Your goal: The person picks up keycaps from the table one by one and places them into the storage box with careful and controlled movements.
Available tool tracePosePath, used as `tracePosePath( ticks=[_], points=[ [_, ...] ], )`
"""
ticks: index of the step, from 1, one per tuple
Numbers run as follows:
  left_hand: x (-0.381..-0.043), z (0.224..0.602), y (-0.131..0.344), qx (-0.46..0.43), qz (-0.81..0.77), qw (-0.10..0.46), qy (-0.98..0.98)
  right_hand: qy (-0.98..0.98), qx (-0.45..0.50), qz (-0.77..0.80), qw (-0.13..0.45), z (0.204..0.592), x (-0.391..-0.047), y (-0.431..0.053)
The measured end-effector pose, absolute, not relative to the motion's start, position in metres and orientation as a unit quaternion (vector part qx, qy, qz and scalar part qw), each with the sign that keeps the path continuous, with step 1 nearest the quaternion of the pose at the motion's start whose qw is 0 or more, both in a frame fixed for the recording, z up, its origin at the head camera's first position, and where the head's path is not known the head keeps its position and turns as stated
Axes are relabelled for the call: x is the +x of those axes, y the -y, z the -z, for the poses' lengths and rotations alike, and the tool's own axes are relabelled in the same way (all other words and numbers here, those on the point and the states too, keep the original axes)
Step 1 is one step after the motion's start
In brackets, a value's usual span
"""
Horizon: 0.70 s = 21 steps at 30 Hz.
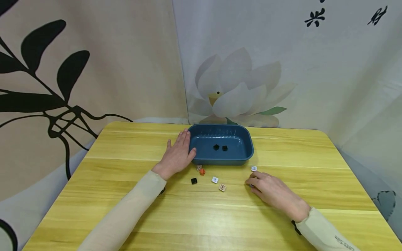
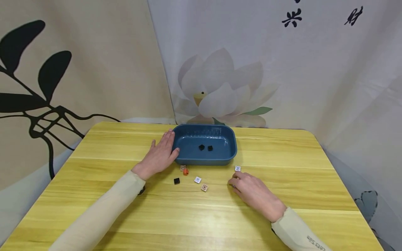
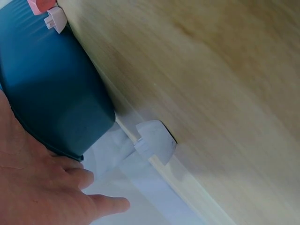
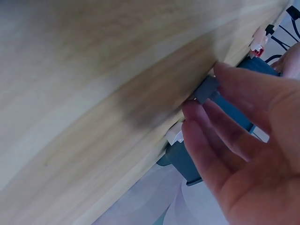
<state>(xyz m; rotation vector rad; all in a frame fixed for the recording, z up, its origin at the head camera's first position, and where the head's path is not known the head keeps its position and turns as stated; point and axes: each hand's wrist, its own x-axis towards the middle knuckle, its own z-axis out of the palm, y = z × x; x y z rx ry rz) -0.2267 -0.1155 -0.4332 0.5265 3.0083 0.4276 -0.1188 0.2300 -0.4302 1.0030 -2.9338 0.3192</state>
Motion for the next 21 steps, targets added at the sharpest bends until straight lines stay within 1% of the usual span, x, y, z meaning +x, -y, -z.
tracePosePath(
  ticks=[13, 21],
  points=[
    [-0.2256, 0.4332, 0.1148, 0.172, -0.137, 0.027, -0.975, 0.943, 0.316, -0.105, 0.012, 0.4319, -0.1188, -0.2308],
    [-0.2251, 0.4319, 0.1141, 0.174, -0.139, 0.024, -0.975, 0.941, 0.318, -0.107, 0.029, 0.43, -0.1184, -0.2297]
  ],
)
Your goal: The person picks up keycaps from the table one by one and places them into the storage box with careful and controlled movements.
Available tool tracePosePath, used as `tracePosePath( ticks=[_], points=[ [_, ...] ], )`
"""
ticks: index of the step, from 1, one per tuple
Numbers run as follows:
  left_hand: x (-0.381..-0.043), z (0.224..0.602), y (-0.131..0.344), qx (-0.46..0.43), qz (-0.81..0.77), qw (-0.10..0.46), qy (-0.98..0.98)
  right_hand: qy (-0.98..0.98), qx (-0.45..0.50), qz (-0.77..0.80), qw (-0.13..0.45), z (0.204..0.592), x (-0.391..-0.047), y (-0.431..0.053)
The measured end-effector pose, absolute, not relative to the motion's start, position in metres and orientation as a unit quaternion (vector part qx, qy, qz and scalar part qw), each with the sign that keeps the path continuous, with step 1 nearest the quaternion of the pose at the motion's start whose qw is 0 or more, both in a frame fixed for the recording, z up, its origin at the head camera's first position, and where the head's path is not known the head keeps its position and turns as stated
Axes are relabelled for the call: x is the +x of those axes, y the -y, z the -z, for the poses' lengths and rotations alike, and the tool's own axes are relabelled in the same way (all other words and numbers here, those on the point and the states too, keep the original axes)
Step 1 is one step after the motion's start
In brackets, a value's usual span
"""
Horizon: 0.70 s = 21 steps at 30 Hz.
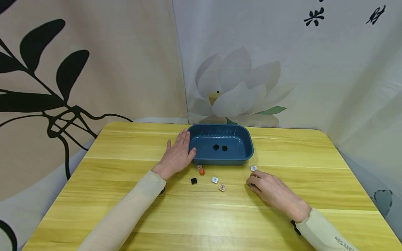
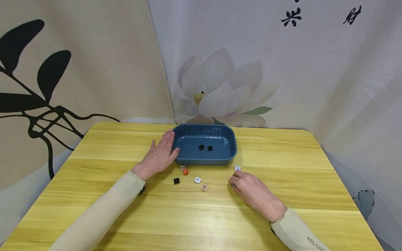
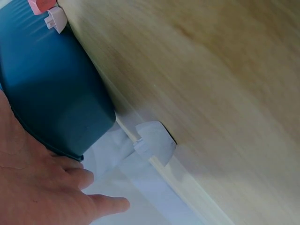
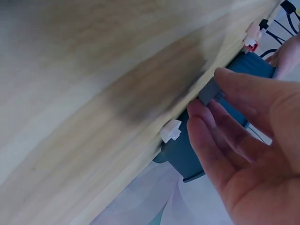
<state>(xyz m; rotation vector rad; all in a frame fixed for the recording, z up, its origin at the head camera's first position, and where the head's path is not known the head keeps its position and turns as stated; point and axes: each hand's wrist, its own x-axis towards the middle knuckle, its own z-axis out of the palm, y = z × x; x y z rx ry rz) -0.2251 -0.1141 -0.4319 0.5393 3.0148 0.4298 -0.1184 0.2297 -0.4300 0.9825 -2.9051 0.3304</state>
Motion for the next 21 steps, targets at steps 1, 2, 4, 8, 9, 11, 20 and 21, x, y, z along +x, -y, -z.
tracePosePath(
  ticks=[1, 2, 4, 8, 9, 11, 20, 21],
  points=[
    [-0.225, 0.432, 0.114, 0.175, -0.139, 0.023, -0.974, 0.942, 0.318, -0.106, 0.032, 0.429, -0.118, -0.229],
    [-0.225, 0.432, 0.114, 0.175, -0.14, 0.024, -0.974, 0.942, 0.318, -0.105, 0.035, 0.429, -0.119, -0.229],
    [-0.225, 0.432, 0.114, 0.174, -0.139, 0.025, -0.975, 0.941, 0.319, -0.104, 0.042, 0.427, -0.119, -0.228],
    [-0.226, 0.432, 0.115, 0.174, -0.139, 0.025, -0.975, 0.938, 0.324, -0.111, 0.055, 0.424, -0.12, -0.227],
    [-0.226, 0.432, 0.115, 0.174, -0.139, 0.024, -0.975, 0.937, 0.325, -0.114, 0.059, 0.424, -0.12, -0.226],
    [-0.226, 0.433, 0.115, 0.175, -0.139, 0.024, -0.974, 0.935, 0.329, -0.118, 0.068, 0.423, -0.121, -0.226],
    [-0.226, 0.432, 0.116, 0.174, -0.139, 0.025, -0.974, 0.927, 0.334, -0.138, 0.103, 0.416, -0.126, -0.22],
    [-0.226, 0.432, 0.115, 0.175, -0.14, 0.025, -0.974, 0.926, 0.334, -0.141, 0.106, 0.415, -0.127, -0.219]
  ],
)
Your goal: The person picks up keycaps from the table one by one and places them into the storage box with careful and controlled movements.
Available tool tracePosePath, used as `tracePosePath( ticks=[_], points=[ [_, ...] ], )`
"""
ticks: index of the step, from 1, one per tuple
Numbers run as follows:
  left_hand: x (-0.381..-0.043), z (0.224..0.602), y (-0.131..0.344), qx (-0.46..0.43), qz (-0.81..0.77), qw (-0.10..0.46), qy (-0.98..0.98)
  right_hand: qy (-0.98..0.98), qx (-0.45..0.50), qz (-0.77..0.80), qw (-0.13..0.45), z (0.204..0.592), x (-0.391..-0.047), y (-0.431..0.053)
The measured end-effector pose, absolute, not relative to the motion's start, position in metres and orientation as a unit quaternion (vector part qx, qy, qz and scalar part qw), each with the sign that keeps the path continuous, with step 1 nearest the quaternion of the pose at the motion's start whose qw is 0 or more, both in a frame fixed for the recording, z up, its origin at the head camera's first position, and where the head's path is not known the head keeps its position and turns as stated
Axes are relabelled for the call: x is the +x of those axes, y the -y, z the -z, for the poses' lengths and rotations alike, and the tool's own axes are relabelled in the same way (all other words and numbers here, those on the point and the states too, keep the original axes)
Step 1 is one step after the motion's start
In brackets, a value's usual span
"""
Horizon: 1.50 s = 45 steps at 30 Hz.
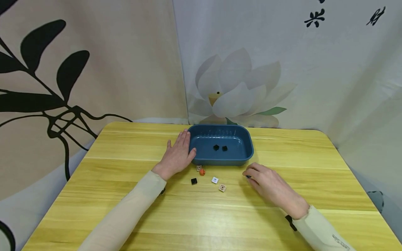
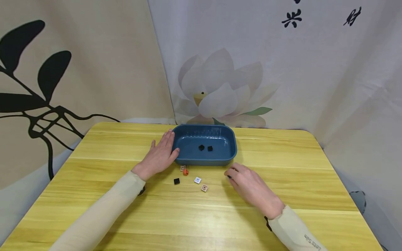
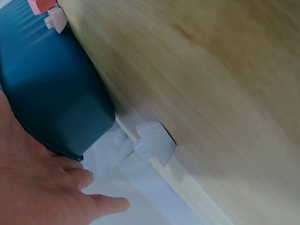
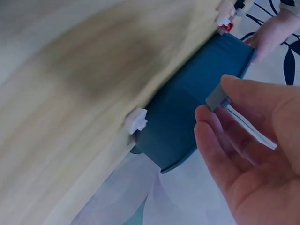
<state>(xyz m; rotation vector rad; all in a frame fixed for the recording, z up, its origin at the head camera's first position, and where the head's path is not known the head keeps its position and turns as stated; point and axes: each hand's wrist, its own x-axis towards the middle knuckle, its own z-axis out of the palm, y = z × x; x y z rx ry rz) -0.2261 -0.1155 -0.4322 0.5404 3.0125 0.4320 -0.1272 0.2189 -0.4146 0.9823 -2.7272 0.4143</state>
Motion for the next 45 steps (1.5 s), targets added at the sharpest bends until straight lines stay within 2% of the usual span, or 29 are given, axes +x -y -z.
tracePosePath(
  ticks=[15, 27, 45],
  points=[
    [-0.226, 0.432, 0.115, 0.175, -0.147, 0.023, -0.973, 0.918, 0.318, -0.178, 0.158, 0.395, -0.144, -0.202],
    [-0.226, 0.433, 0.116, 0.174, -0.148, 0.029, -0.973, 0.916, 0.299, -0.199, 0.178, 0.387, -0.172, -0.185],
    [-0.226, 0.433, 0.115, 0.173, -0.144, 0.029, -0.974, 0.947, 0.252, -0.173, 0.102, 0.395, -0.225, -0.171]
  ],
)
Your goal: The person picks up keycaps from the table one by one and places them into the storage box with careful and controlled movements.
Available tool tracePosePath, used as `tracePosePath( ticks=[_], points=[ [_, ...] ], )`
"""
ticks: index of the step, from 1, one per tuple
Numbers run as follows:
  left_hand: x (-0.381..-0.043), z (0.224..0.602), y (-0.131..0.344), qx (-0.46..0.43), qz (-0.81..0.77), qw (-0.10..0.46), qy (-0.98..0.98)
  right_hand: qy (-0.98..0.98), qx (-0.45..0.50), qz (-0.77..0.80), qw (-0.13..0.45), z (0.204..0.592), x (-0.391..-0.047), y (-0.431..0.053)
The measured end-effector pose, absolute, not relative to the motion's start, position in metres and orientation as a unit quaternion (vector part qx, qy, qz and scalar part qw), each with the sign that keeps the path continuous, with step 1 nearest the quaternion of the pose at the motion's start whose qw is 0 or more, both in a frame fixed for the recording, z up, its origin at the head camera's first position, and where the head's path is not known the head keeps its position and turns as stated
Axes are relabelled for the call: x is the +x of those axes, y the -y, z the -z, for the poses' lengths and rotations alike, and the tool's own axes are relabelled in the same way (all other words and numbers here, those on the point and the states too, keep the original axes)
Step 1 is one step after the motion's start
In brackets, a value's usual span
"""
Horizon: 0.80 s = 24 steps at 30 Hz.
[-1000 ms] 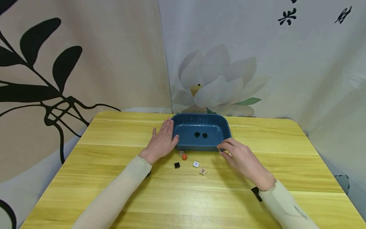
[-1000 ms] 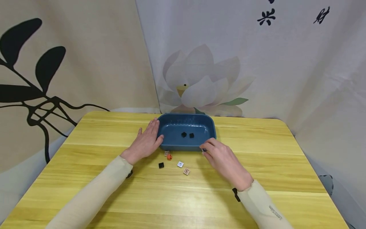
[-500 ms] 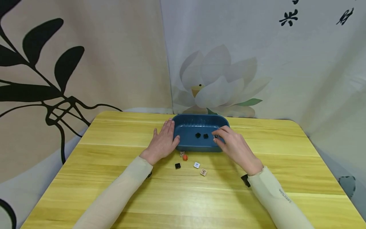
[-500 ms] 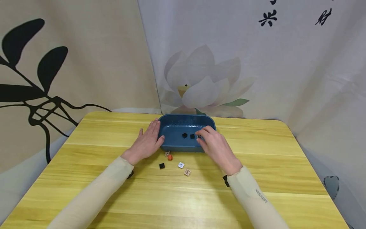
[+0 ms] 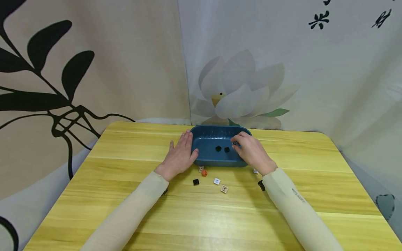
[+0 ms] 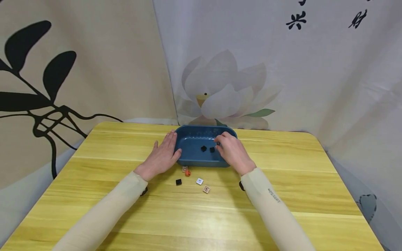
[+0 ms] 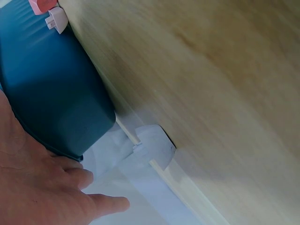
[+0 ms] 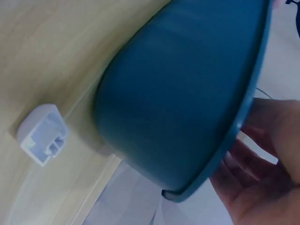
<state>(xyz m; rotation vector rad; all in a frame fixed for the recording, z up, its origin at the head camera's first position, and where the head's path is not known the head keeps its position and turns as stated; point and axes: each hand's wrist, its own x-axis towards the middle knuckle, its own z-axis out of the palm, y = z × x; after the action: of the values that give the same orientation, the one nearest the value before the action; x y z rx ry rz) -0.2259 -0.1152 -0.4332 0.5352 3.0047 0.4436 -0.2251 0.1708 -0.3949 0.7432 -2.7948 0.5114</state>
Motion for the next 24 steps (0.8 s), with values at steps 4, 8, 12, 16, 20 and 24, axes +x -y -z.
tracePosePath(
  ticks=[4, 8, 12, 16, 20, 24],
  points=[
    [-0.226, 0.433, 0.115, 0.174, -0.145, 0.026, -0.974, 0.956, 0.247, -0.145, 0.069, 0.397, -0.235, -0.169],
    [-0.226, 0.433, 0.115, 0.175, -0.145, 0.023, -0.974, 0.962, 0.244, -0.122, 0.032, 0.4, -0.242, -0.167],
    [-0.226, 0.432, 0.115, 0.174, -0.147, 0.023, -0.973, 0.965, 0.238, -0.109, 0.006, 0.402, -0.248, -0.165],
    [-0.225, 0.432, 0.115, 0.173, -0.148, 0.026, -0.973, 0.968, 0.229, -0.1, -0.017, 0.406, -0.253, -0.164],
    [-0.224, 0.431, 0.115, 0.173, -0.146, 0.03, -0.974, 0.969, 0.224, -0.101, -0.038, 0.411, -0.258, -0.163],
    [-0.224, 0.429, 0.115, 0.173, -0.143, 0.031, -0.974, 0.967, 0.223, -0.108, -0.054, 0.413, -0.261, -0.162]
  ],
)
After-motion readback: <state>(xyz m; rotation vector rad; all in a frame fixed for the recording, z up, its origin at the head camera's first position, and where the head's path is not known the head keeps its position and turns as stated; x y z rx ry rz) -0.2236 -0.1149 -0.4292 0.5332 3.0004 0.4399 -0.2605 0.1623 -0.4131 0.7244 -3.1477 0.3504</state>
